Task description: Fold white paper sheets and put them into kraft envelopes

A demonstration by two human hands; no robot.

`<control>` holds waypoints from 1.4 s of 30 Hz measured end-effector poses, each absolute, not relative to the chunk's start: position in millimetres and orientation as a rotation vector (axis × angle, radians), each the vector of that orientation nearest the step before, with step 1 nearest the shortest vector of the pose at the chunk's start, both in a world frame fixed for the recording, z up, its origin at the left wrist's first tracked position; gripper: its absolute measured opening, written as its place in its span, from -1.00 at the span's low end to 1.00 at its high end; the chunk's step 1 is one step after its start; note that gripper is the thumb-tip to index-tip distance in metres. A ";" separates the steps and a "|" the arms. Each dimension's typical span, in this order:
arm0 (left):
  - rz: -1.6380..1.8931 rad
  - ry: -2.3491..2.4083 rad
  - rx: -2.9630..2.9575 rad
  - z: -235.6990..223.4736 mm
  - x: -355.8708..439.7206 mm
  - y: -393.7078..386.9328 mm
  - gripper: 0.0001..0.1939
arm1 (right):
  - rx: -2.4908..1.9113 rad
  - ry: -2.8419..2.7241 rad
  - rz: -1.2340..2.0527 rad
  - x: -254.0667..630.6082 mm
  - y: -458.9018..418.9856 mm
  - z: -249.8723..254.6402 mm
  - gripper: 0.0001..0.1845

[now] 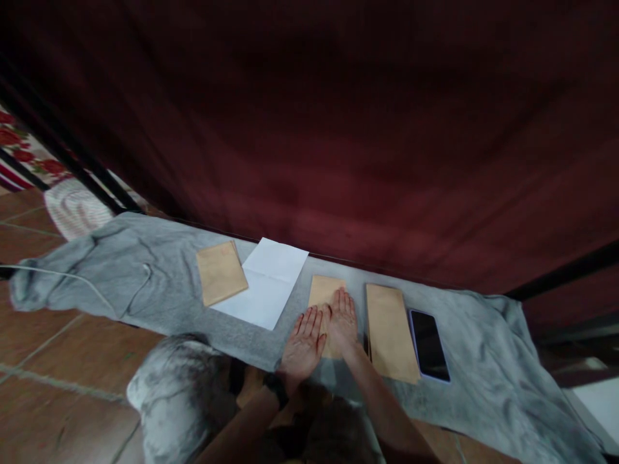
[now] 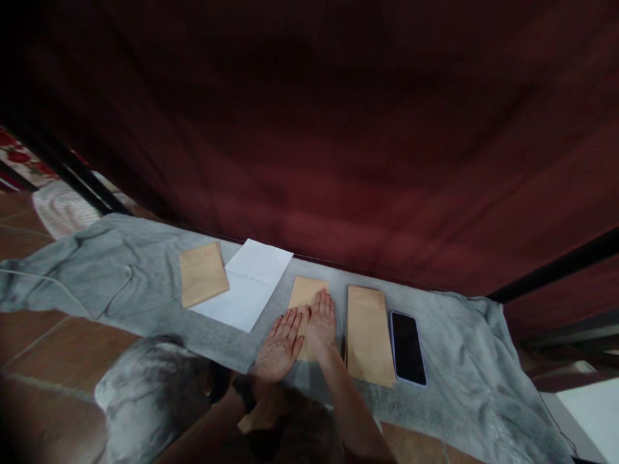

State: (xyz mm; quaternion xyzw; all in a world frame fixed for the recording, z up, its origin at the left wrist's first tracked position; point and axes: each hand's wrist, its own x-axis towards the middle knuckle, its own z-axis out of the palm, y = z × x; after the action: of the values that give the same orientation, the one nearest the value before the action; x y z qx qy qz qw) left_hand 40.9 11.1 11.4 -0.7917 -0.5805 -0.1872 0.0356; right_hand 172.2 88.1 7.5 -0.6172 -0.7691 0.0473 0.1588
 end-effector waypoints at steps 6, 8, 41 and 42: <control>-0.590 -1.808 -2.429 9.2 40.9 11.8 -0.32 | -1.803 -2.191 0.131 174.2 107.2 12.1 -0.26; -0.596 -1.810 -2.427 8.7 40.8 11.8 -0.31 | -1.800 -2.179 0.143 174.9 107.5 12.7 -0.26; -2.690 -2.752 -1.744 61.9 46.8 7.6 -0.53 | -1.738 -2.033 -0.016 179.7 -25.8 13.3 -0.46; -2.715 -2.726 -1.809 67.0 49.9 6.6 -0.52 | -1.736 -2.019 0.037 183.4 -22.3 20.4 -0.48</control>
State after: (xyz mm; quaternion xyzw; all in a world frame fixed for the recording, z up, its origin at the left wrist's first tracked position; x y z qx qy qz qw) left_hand 49.9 6.6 67.0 -0.3617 -0.5450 -0.5427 -0.5268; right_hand 183.4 -22.3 20.4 -0.6333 -0.7366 0.0136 0.2372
